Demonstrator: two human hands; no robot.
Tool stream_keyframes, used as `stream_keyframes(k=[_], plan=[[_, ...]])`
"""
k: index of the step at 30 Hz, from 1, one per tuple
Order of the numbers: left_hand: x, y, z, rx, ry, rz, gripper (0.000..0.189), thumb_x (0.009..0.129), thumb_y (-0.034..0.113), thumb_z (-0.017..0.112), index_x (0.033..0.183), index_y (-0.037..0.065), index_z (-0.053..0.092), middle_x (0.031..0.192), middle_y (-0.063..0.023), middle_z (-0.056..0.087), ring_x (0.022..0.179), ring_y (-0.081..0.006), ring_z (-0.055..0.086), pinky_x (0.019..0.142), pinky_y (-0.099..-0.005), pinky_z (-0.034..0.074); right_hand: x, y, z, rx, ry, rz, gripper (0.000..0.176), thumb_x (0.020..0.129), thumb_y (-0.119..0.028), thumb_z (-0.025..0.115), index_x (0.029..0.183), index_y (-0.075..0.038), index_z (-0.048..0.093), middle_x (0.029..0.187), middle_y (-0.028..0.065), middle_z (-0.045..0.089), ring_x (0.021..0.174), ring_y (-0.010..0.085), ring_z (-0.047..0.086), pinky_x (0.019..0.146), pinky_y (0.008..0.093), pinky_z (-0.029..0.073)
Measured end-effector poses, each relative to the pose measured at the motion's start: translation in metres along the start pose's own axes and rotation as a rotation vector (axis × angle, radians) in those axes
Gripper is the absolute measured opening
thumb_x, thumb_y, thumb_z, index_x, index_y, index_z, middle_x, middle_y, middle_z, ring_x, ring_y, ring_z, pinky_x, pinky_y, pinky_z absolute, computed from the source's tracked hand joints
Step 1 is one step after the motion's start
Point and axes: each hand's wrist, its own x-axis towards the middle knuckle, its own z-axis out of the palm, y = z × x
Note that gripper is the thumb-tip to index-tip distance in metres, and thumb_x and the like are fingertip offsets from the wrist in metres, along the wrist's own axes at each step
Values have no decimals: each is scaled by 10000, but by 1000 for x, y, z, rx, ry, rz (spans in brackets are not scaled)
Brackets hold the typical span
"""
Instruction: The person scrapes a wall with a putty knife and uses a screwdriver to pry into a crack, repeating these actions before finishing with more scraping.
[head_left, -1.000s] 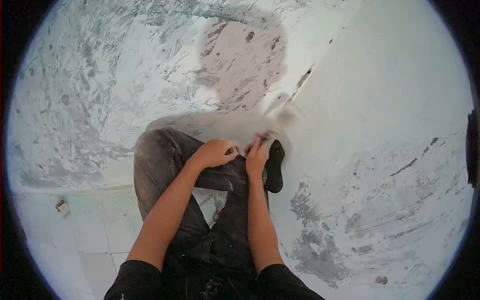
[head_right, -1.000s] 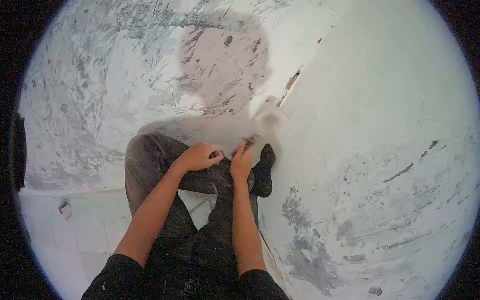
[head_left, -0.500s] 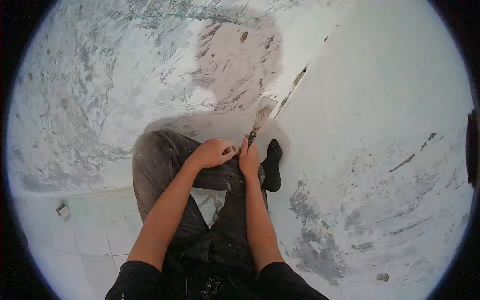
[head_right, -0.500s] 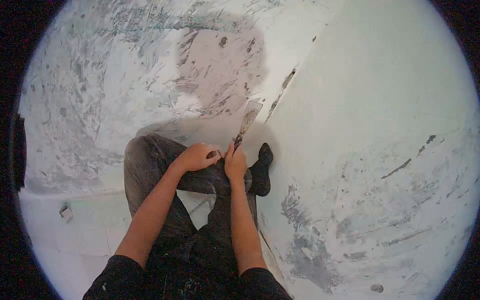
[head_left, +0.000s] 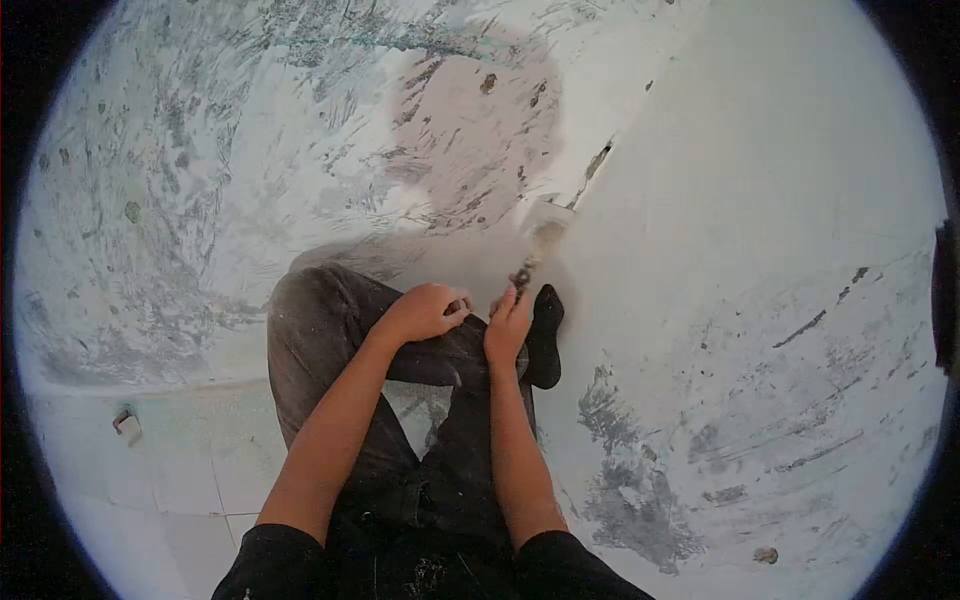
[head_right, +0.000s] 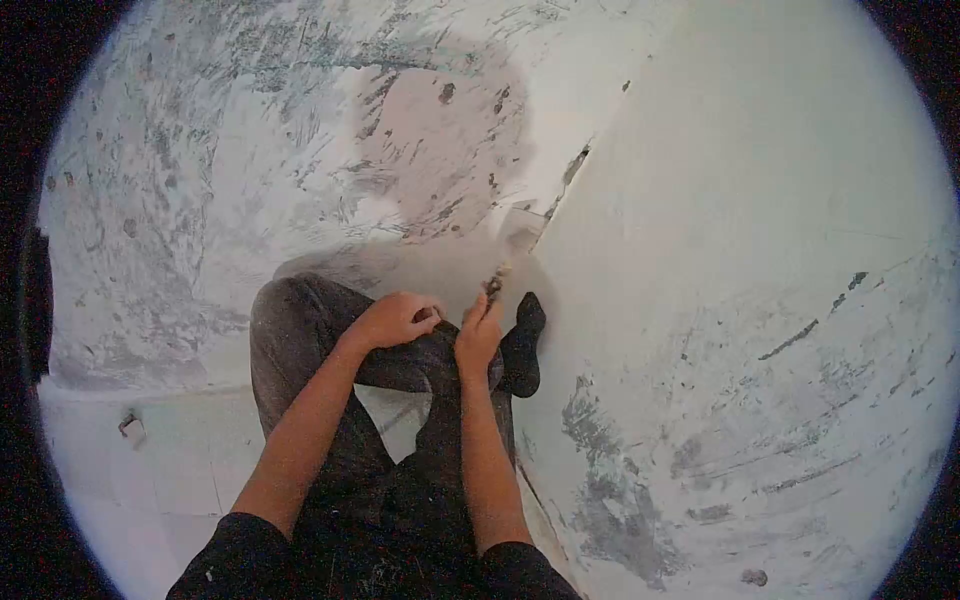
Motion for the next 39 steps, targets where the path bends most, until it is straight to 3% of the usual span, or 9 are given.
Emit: stream_keyframes(k=[3,6,9,11,19,24,31,37,39], plan=[[-2,2,3,-11,29,21,226,899,217,609,1053,61,665,824,-127,706,758,-293,674,719,-406,508,-3,-7,-3,365,243,-47,328,1062,-257,416,1249,-12,530,686,16,524,577,91,472,532,283,393],[1,-1,4,-40,29,35,228,896,221,611,1045,57,667,834,-139,706,763,-299,676,720,-410,508,7,0,-1,399,156,-38,406,1064,-332,392,1181,6,584,637,46,529,572,150,513,522,317,410],[1,-3,5,4,19,46,232,896,226,608,1043,56,665,828,-136,705,765,-298,677,720,-410,508,9,4,0,79,-103,-3,439,1070,-353,371,1192,5,592,614,-15,463,546,84,428,493,271,366],[-1,-1,2,3,11,14,231,895,230,606,1035,56,663,822,-134,704,766,-300,676,718,-413,507,13,-3,-6,363,-149,160,477,1066,-391,373,1207,1,606,590,-13,459,508,91,423,477,267,346],[1,1,3,-1,15,20,216,901,214,593,1045,68,660,809,-119,701,756,-292,670,721,-411,508,21,-16,-43,787,-363,448,534,1054,-469,372,1206,-18,615,533,-26,414,422,83,353,417,251,271],[-2,8,-1,15,5,5,214,899,215,598,1043,67,658,808,-116,703,766,-283,675,726,-400,509,26,-18,-18,519,-157,190,504,1059,-439,374,1192,-16,614,551,-21,448,442,78,392,421,252,289],[-1,10,-4,-42,-22,-46,214,892,218,612,1033,62,656,820,-112,708,771,-267,681,722,-383,514,17,-20,-15,520,-110,229,474,1068,-400,357,1198,-15,601,569,-24,451,466,78,433,440,248,317],[0,8,-1,-48,-21,-45,210,893,209,615,1037,62,661,820,-110,711,759,-254,682,719,-378,514,12,-10,-11,395,57,69,368,1072,-328,389,1166,-23,572,605,-9,468,499,72,431,445,234,329],[1,6,-2,-33,-9,-27,213,894,210,616,1039,61,662,819,-110,711,758,-253,681,722,-379,514,14,-10,1,515,370,-57,348,1072,-310,392,1131,-21,575,646,6,489,546,73,464,477,226,346]])
